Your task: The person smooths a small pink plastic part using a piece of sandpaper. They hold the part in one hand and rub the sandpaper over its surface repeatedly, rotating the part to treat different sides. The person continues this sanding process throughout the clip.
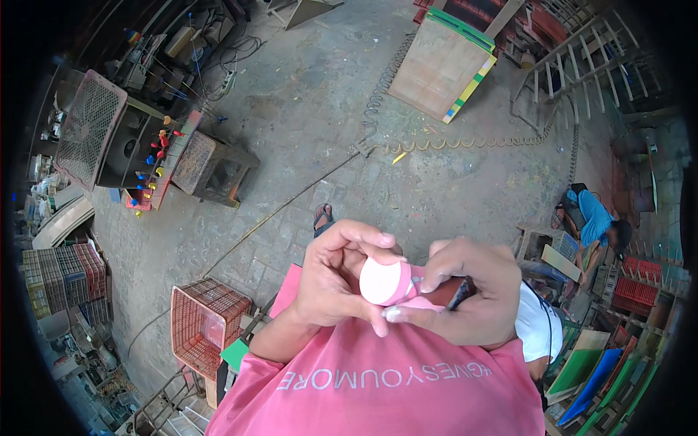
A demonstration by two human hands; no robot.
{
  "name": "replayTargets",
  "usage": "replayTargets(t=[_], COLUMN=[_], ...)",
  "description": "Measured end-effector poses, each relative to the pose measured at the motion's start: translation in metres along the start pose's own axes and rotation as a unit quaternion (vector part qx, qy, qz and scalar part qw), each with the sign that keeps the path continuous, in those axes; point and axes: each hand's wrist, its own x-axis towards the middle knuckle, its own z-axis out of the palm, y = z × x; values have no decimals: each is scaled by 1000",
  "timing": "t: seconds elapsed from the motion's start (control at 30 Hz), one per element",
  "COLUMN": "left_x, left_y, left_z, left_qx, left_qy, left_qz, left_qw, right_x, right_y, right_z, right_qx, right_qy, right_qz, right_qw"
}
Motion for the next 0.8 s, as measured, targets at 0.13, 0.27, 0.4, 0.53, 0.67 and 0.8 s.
replayTargets(t=[0.13,0.27,0.4,0.53,0.67,0.8], left_x=[-3,-2,-4,-6,-8,-7], left_y=[1,1,1,3,7,5], left_z=[-1,-2,-4,-5,-5,-6], left_qx=[-1,-6,-8,-7,-25,-31], left_qy=[18,19,23,16,13,15], left_qz=[-37,-44,-37,-36,-36,-31], left_qw=[999,999,999,999,999,999], right_x=[0,8,13,19,23,19], right_y=[5,5,8,15,21,12], right_z=[0,-4,-5,-10,-13,-7], right_qx=[-34,-19,38,43,71,115], right_qy=[15,-1,-15,-17,-11,36], right_qz=[-6,27,61,54,89,88], right_qw=[999,999,997,997,993,989])
